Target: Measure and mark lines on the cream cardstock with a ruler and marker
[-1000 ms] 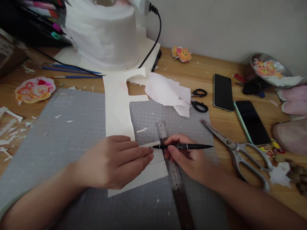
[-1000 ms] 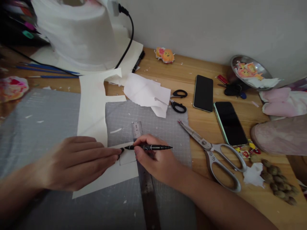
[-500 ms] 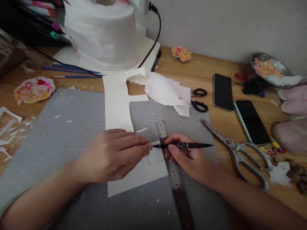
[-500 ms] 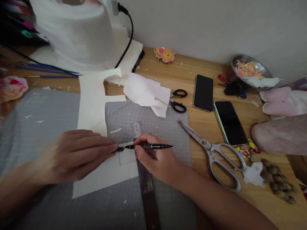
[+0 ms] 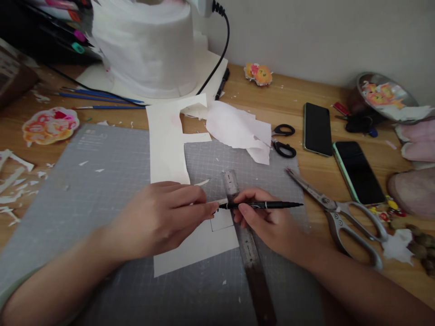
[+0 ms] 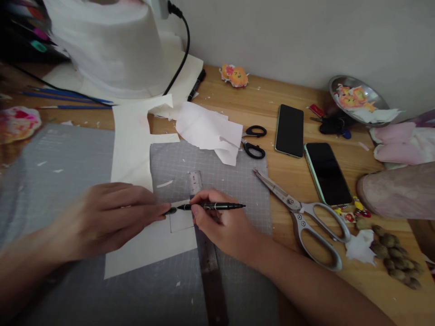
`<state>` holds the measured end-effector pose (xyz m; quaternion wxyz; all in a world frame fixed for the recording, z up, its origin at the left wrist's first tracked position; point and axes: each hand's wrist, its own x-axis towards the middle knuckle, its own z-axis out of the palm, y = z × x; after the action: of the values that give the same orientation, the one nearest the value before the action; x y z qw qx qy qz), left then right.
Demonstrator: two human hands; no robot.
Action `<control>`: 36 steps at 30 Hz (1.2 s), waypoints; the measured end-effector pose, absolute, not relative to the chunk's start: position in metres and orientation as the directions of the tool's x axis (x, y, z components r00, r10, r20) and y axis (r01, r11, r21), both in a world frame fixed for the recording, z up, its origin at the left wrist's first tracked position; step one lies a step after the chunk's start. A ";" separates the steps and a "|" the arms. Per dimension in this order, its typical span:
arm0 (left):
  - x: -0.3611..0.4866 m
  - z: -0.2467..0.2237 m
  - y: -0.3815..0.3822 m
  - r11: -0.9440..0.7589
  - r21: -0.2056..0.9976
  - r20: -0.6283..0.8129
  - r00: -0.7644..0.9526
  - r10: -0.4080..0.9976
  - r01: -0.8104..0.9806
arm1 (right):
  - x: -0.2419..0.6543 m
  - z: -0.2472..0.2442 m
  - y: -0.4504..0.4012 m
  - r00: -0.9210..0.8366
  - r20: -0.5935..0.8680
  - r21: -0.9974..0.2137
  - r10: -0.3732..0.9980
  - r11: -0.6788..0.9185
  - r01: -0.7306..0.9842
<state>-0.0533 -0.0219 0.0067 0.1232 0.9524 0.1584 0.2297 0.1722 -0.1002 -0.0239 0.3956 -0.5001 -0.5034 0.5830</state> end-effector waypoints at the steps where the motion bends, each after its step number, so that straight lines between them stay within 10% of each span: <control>1: -0.053 0.008 -0.022 -0.919 0.301 0.389 0.848 0.360 0.253 | 0.172 -0.024 -0.100 -0.189 -0.184 -0.983 0.965 -0.179 0.047; 36: -0.054 0.006 -0.023 -0.941 0.226 0.371 0.871 0.322 0.251 | 0.174 -0.023 -0.100 -0.231 -0.149 -0.973 0.962 -0.100 0.210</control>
<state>-0.0543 -0.0231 0.0061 0.0854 0.9635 0.1487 0.2056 0.1744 -0.1003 -0.0232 0.3500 -0.5119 -0.5724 0.5366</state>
